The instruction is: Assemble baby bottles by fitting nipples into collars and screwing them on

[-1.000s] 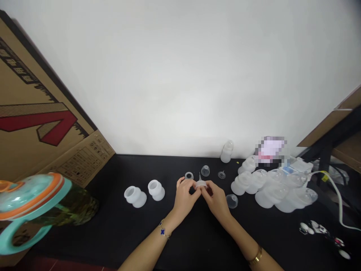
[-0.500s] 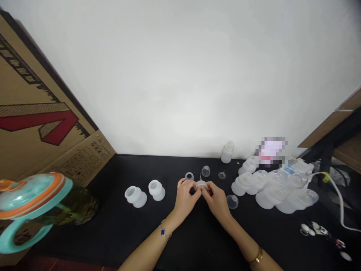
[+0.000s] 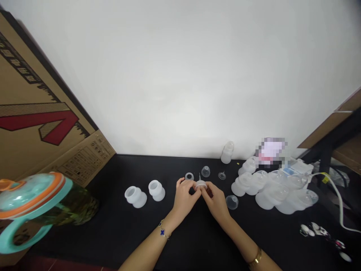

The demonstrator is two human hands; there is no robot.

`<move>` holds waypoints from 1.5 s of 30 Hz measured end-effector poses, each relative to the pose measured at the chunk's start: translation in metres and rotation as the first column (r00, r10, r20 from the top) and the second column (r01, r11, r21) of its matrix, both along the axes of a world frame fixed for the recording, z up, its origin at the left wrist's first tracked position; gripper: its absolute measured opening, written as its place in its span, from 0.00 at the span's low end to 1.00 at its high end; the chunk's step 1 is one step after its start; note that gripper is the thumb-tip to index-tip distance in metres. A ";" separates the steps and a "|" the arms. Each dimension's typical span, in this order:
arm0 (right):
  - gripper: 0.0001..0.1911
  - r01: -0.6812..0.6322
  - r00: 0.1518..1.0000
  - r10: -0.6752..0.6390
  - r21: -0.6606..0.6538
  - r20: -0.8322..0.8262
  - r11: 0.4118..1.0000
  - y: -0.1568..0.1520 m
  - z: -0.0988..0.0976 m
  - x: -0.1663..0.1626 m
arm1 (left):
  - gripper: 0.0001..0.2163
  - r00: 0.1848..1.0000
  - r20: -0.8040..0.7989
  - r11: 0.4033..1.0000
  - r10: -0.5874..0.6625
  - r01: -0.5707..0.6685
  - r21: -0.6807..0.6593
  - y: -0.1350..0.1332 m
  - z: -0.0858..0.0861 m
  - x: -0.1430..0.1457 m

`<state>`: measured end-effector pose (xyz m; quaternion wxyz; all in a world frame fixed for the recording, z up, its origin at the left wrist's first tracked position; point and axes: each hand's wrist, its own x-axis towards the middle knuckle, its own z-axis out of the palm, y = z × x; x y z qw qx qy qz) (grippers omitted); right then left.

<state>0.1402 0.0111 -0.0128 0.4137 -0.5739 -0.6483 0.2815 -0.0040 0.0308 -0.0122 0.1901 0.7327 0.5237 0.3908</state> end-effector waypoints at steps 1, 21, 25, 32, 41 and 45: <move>0.13 0.007 1.000 -0.007 0.006 0.004 1.000 0.000 0.000 0.000 | 0.08 1.000 -0.013 1.000 0.002 -0.002 0.000 0.000 0.001 0.000; 0.17 -0.009 1.000 0.009 -0.011 -0.017 1.000 0.001 0.006 0.003 | 0.06 0.999 0.046 0.999 -0.020 0.022 -0.044 0.000 0.005 -0.001; 0.15 -0.001 1.000 0.001 0.007 0.025 1.000 0.000 0.006 0.003 | 0.06 0.999 0.045 0.998 -0.020 0.023 -0.058 0.000 0.004 -0.001; 0.15 0.034 0.996 -0.036 0.022 0.081 0.999 0.000 0.000 0.002 | 0.06 0.998 0.056 0.998 -0.017 0.020 -0.051 0.000 0.005 -0.002; 0.12 0.040 0.991 -0.044 0.036 0.123 0.999 0.001 0.000 0.003 | 0.07 0.997 0.070 0.999 -0.018 0.021 -0.047 0.000 0.004 -0.001; 0.13 0.038 0.993 -0.040 0.017 0.113 0.999 0.001 0.000 0.003 | 0.08 0.997 0.067 0.998 -0.024 0.027 -0.048 0.000 0.004 -0.001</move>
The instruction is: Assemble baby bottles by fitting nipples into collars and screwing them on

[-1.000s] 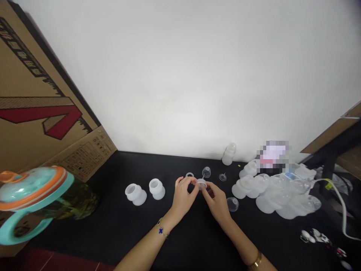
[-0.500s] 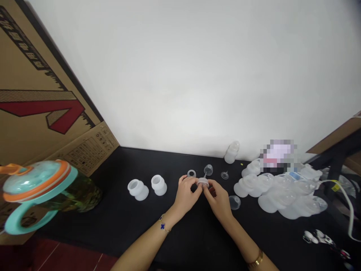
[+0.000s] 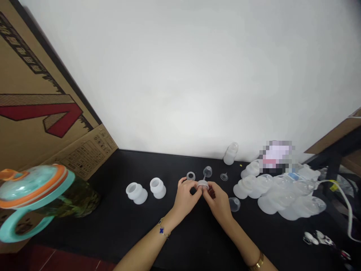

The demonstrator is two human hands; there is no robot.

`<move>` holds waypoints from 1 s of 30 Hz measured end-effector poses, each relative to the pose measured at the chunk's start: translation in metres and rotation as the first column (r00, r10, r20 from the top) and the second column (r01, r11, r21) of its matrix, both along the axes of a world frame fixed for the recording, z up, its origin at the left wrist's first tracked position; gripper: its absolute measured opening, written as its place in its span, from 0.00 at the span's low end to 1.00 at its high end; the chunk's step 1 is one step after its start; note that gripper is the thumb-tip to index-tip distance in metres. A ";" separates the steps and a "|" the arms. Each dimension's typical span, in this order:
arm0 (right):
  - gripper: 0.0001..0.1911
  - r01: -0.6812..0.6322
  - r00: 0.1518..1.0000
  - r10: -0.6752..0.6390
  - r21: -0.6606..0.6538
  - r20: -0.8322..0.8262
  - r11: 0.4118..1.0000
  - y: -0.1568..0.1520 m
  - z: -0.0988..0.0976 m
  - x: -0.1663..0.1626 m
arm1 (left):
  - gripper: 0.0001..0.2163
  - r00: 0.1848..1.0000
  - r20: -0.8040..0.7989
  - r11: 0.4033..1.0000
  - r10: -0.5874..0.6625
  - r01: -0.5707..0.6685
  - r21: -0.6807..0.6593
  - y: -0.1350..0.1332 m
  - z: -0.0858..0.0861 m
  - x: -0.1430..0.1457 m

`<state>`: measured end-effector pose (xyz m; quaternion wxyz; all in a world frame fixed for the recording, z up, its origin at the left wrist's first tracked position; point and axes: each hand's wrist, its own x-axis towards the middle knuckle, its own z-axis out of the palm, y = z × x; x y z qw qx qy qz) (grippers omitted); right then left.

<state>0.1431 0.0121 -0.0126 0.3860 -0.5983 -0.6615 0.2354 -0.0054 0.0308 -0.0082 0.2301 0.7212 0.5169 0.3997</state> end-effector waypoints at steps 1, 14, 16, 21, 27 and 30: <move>0.13 -0.001 1.000 0.001 0.003 0.003 1.000 0.000 0.000 0.000 | 0.08 1.000 0.002 1.000 -0.002 0.002 -0.002 0.000 0.000 0.000; 0.12 -0.008 0.987 -0.003 0.065 0.163 0.998 0.000 -0.005 0.001 | 0.11 0.999 -0.040 0.999 0.014 -0.013 0.030 -0.003 0.000 0.002; 0.13 -0.011 0.984 0.000 0.062 0.178 0.998 0.000 -0.005 0.002 | 0.11 0.999 -0.037 0.999 0.014 -0.012 0.032 -0.003 -0.001 0.002; 0.12 -0.018 0.983 0.009 0.049 0.181 0.999 0.000 -0.004 0.002 | 0.12 0.999 -0.033 0.999 0.012 -0.011 0.037 -0.002 -0.003 0.002; 0.12 -0.022 0.985 0.017 0.032 0.169 0.999 -0.001 -0.003 0.002 | 0.13 1.000 -0.024 0.999 0.004 -0.003 0.040 -0.002 -0.003 0.002; 0.12 -0.019 0.983 0.011 0.040 0.181 0.999 0.000 -0.004 0.003 | 0.12 1.000 -0.018 0.999 0.006 -0.005 0.042 -0.003 -0.004 0.003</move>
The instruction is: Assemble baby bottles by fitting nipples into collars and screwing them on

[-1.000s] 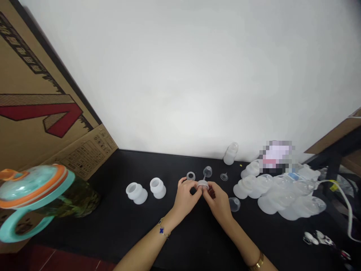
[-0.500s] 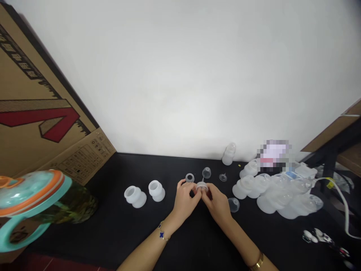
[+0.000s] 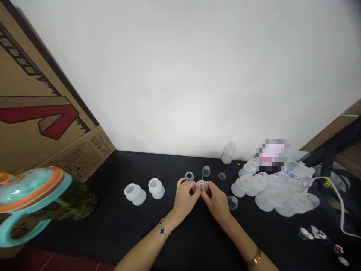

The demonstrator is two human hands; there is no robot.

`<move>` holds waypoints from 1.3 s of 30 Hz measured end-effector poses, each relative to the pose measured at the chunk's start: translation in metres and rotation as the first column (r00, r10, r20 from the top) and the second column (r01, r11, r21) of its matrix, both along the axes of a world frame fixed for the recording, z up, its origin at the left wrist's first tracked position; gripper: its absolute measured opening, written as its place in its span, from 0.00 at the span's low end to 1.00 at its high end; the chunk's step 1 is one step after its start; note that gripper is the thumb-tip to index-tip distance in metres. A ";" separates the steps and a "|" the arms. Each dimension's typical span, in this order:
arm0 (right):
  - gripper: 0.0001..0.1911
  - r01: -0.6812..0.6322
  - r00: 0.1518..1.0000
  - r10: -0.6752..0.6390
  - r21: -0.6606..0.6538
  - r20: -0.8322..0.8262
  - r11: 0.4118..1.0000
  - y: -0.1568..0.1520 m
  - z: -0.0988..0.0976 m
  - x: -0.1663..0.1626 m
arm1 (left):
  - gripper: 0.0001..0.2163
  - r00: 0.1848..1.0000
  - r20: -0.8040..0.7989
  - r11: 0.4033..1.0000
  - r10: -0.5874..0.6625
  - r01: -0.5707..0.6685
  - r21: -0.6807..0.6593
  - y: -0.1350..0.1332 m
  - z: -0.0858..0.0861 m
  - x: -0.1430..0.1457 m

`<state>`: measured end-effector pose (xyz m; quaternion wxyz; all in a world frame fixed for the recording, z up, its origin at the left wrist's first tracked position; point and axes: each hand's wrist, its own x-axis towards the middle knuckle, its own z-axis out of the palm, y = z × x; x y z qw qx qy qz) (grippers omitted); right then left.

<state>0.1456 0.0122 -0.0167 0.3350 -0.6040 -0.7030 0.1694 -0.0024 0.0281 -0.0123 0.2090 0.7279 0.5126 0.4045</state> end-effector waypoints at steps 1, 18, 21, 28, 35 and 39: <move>0.12 0.002 1.000 -0.002 0.001 0.003 1.000 0.000 0.000 0.000 | 0.12 1.000 -0.001 1.000 -0.001 0.001 0.000 0.000 0.000 0.000; 0.12 -0.028 1.000 0.028 0.021 -0.007 0.999 -0.001 0.001 -0.001 | 0.12 0.998 -0.067 1.000 0.015 -0.014 0.024 0.001 0.001 -0.002; 0.12 -0.027 0.999 0.028 0.030 -0.020 0.999 -0.001 0.000 -0.002 | 0.12 0.993 -0.111 0.999 0.035 -0.032 0.026 0.000 0.003 -0.002; 0.14 -0.036 0.999 0.035 0.090 0.019 0.995 0.000 -0.001 -0.002 | 0.09 0.973 -0.215 0.993 0.083 -0.063 0.099 0.000 0.003 -0.002; 0.14 -0.055 0.996 0.045 0.141 0.078 0.988 0.000 -0.003 -0.002 | 0.05 0.967 -0.222 0.984 0.122 -0.088 0.155 -0.001 0.001 -0.002; 0.14 -0.044 0.998 0.037 0.124 0.060 0.991 0.000 -0.004 -0.001 | 0.05 0.978 -0.175 0.987 0.110 -0.086 0.137 -0.002 0.002 -0.002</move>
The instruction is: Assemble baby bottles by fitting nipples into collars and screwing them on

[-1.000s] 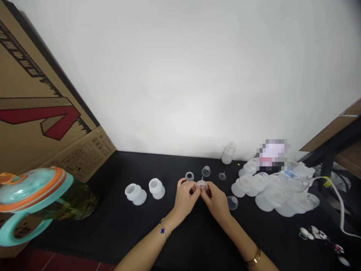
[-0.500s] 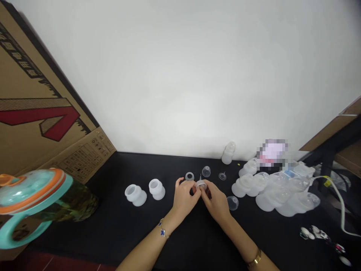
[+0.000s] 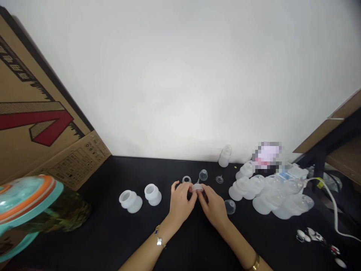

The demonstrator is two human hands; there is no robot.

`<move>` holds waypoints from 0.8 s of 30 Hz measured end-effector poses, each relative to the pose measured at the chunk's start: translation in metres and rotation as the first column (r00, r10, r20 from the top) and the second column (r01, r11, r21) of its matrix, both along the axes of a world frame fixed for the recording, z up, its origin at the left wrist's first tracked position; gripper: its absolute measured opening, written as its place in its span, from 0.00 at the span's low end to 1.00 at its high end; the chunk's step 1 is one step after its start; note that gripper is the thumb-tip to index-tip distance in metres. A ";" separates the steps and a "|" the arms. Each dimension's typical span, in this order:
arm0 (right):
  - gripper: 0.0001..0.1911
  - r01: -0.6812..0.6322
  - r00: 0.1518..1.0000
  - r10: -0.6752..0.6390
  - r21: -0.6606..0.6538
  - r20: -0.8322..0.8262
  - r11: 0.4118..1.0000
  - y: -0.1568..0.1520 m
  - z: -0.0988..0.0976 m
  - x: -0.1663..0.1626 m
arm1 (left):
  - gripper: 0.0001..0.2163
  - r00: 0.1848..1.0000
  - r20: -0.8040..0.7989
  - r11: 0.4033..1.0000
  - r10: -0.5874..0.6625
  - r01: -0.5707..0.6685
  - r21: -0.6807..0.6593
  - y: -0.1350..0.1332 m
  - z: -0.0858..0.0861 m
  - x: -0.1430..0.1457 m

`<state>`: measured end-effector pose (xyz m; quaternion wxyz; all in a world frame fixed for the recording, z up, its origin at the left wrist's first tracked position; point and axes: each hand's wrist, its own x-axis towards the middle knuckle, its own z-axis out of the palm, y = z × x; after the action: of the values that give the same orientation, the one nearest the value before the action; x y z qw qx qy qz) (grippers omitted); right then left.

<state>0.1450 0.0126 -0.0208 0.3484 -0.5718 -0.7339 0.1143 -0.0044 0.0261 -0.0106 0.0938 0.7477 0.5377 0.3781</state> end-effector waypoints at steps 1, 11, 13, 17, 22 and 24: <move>0.14 -0.002 1.000 0.001 -0.012 -0.023 1.000 0.000 0.000 0.000 | 0.04 1.000 0.011 1.000 -0.002 0.002 -0.006 0.000 0.000 0.000; 0.15 -0.039 0.980 0.016 -0.114 -0.198 0.993 -0.002 0.008 0.000 | 0.06 0.998 0.034 0.996 -0.056 0.059 -0.070 0.001 -0.001 0.001; 0.15 -0.037 0.982 0.015 -0.114 -0.188 0.993 -0.002 0.009 0.000 | 0.05 0.998 0.044 0.996 -0.051 0.054 -0.070 0.001 -0.001 0.001; 0.15 -0.032 0.986 0.013 -0.108 -0.166 0.994 -0.001 0.007 0.001 | 0.05 0.998 0.045 0.997 -0.048 0.051 -0.064 0.001 0.000 0.001; 0.14 -0.022 0.991 0.009 -0.098 -0.135 0.995 -0.001 0.005 0.001 | 0.06 0.997 0.047 0.996 -0.054 0.057 -0.064 0.000 0.001 0.002; 0.14 -0.020 0.992 0.007 -0.096 -0.127 0.995 -0.002 0.006 0.001 | 0.07 0.997 0.051 0.996 -0.056 0.059 -0.067 0.000 0.001 0.001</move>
<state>0.1455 0.0111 -0.0152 0.3652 -0.5747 -0.7078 0.1882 -0.0030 0.0260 -0.0092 0.1435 0.7497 0.5262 0.3748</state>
